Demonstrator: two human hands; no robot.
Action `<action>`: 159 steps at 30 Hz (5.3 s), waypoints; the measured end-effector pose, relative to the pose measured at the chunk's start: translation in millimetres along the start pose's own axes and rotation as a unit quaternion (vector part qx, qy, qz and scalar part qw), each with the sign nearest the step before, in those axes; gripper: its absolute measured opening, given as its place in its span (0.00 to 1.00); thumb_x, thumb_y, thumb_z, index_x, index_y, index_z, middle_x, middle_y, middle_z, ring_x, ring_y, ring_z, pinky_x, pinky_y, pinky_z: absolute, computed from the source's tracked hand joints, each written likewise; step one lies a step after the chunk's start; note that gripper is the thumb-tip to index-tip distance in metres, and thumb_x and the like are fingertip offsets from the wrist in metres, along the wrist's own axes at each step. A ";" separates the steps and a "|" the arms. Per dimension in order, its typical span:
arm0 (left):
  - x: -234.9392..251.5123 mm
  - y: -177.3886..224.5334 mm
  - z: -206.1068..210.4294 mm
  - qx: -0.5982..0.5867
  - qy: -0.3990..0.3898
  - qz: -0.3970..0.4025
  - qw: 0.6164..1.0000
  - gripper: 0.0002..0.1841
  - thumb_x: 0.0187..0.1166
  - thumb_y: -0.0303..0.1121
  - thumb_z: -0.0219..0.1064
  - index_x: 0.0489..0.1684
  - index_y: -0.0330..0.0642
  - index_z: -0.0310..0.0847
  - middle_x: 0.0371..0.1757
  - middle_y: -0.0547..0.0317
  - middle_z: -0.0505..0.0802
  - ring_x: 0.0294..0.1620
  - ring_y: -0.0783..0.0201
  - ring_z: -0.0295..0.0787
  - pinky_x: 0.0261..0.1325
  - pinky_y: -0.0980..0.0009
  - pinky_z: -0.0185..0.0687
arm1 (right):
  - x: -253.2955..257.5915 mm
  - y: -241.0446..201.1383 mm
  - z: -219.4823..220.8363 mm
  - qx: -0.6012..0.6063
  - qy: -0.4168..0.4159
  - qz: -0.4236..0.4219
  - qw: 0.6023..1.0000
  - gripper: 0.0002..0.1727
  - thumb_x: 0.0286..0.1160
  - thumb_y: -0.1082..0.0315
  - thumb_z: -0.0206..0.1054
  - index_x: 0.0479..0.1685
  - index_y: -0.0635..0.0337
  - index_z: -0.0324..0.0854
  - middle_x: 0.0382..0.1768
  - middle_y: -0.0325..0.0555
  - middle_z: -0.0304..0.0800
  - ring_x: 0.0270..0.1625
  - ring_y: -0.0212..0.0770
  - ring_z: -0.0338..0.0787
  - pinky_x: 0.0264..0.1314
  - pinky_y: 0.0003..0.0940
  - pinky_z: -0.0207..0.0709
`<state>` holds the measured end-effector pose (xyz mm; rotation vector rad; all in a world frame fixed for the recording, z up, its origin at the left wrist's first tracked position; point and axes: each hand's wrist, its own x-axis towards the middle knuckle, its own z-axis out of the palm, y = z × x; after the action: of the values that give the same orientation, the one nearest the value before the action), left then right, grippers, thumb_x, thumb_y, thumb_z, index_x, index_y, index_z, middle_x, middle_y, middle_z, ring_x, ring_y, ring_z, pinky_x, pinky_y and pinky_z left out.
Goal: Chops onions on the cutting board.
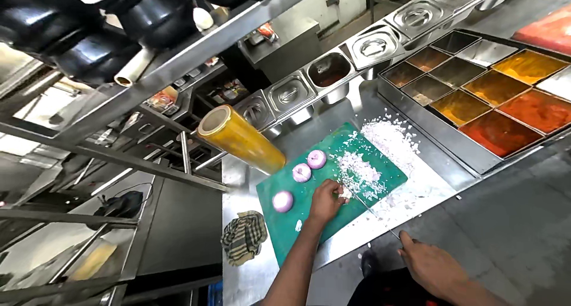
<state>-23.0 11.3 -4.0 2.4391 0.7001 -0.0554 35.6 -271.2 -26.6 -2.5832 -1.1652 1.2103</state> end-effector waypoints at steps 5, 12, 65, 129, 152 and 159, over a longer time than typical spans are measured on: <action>4.0 11.4 -2.4 0.055 -0.020 -0.011 0.998 0.08 0.71 0.36 0.80 0.41 0.44 0.93 0.51 0.56 0.94 0.53 0.58 0.92 0.62 0.55 0.87 | -12.3 -12.1 -29.0 -0.039 0.042 -0.017 0.998 0.23 0.94 0.52 0.45 0.73 0.58 0.66 0.48 0.63 0.89 0.49 0.68 0.94 0.46 0.62 0.85; 4.3 13.0 -4.4 0.061 -0.030 -0.026 0.997 0.10 0.73 0.39 0.79 0.44 0.44 0.93 0.52 0.56 0.95 0.56 0.59 0.92 0.66 0.55 0.86 | -13.9 -5.9 -26.8 -0.029 -0.001 -0.006 1.000 0.24 0.94 0.51 0.45 0.77 0.57 0.64 0.52 0.65 0.89 0.53 0.69 0.93 0.50 0.64 0.85; -11.6 -10.0 -1.0 0.063 0.012 0.046 0.997 0.08 0.74 0.37 0.79 0.39 0.43 0.95 0.46 0.59 0.96 0.48 0.62 0.93 0.59 0.59 0.89 | -14.7 -7.4 -19.7 -0.053 -0.022 -0.026 0.998 0.23 0.94 0.53 0.44 0.75 0.59 0.64 0.51 0.65 0.88 0.52 0.68 0.93 0.50 0.62 0.85; -8.2 -68.3 31.6 0.021 0.179 0.324 0.929 0.06 0.77 0.35 0.74 0.32 0.45 0.94 0.41 0.61 0.98 0.45 0.69 0.96 0.52 0.72 0.93 | -11.5 -3.2 -10.9 -0.019 -0.034 -0.056 0.998 0.25 0.93 0.49 0.46 0.73 0.60 0.67 0.45 0.65 0.90 0.51 0.70 0.93 0.49 0.65 0.84; -36.3 -24.6 18.6 0.069 0.075 0.055 0.993 0.11 0.82 0.34 0.65 0.42 0.43 0.95 0.47 0.57 0.97 0.49 0.62 0.95 0.59 0.63 0.89 | -9.2 0.1 -14.3 -0.051 -0.040 -0.046 0.997 0.26 0.93 0.47 0.45 0.74 0.58 0.65 0.45 0.64 0.90 0.52 0.68 0.93 0.50 0.65 0.84; -38.1 -34.7 28.5 0.071 0.126 0.099 0.985 0.09 0.80 0.34 0.67 0.38 0.44 0.95 0.43 0.58 0.96 0.46 0.62 0.95 0.55 0.63 0.91 | -22.9 -2.3 -21.0 -0.028 -0.045 -0.060 0.997 0.27 0.93 0.47 0.47 0.74 0.59 0.66 0.43 0.65 0.90 0.51 0.69 0.93 0.50 0.66 0.83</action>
<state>-69.6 1.2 -38.6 2.6697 0.5731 0.2970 39.2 -279.4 3.2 -2.4798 -1.3674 1.2984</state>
